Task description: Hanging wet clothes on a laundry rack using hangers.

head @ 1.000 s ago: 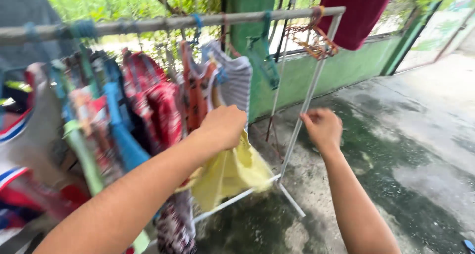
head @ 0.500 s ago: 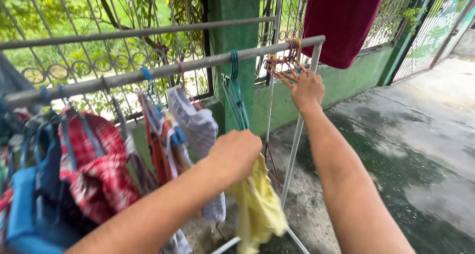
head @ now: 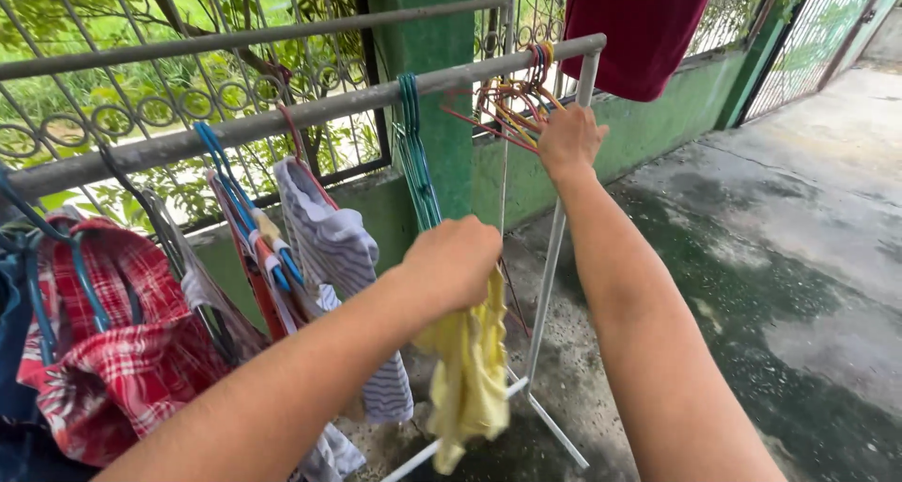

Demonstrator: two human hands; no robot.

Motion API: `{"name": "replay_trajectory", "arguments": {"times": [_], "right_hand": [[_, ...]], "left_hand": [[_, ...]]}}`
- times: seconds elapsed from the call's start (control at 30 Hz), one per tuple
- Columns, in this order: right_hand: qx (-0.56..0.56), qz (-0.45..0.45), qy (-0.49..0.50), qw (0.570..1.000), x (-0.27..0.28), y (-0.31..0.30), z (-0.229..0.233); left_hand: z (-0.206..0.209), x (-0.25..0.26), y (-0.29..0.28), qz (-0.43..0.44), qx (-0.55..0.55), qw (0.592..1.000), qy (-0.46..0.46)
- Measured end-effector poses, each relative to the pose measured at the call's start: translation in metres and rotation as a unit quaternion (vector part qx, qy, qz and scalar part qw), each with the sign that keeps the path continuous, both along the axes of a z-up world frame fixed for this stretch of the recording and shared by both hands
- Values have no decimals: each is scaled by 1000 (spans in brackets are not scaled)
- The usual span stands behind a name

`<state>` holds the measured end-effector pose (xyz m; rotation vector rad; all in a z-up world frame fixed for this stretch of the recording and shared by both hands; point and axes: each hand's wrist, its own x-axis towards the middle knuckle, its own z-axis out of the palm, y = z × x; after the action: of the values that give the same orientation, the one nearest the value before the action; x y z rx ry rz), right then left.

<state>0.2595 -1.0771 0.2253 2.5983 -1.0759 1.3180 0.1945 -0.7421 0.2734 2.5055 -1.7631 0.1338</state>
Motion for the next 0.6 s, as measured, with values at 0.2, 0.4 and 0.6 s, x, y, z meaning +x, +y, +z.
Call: {"name": "replay_trajectory", "arguments": {"times": [0.2,0.4,0.6], "right_hand": [[-103,71,-108,986,-32,33,34],[-216,219,-220,926,-137,67,40],[-136,235,-201,941,-255,118,-4]], "left_hand": [[-17,36,-14,31,-7,999,-3],[-23,66,-13,63,-22,998,12],[-21,81,-13,84,-21,993,86]]}}
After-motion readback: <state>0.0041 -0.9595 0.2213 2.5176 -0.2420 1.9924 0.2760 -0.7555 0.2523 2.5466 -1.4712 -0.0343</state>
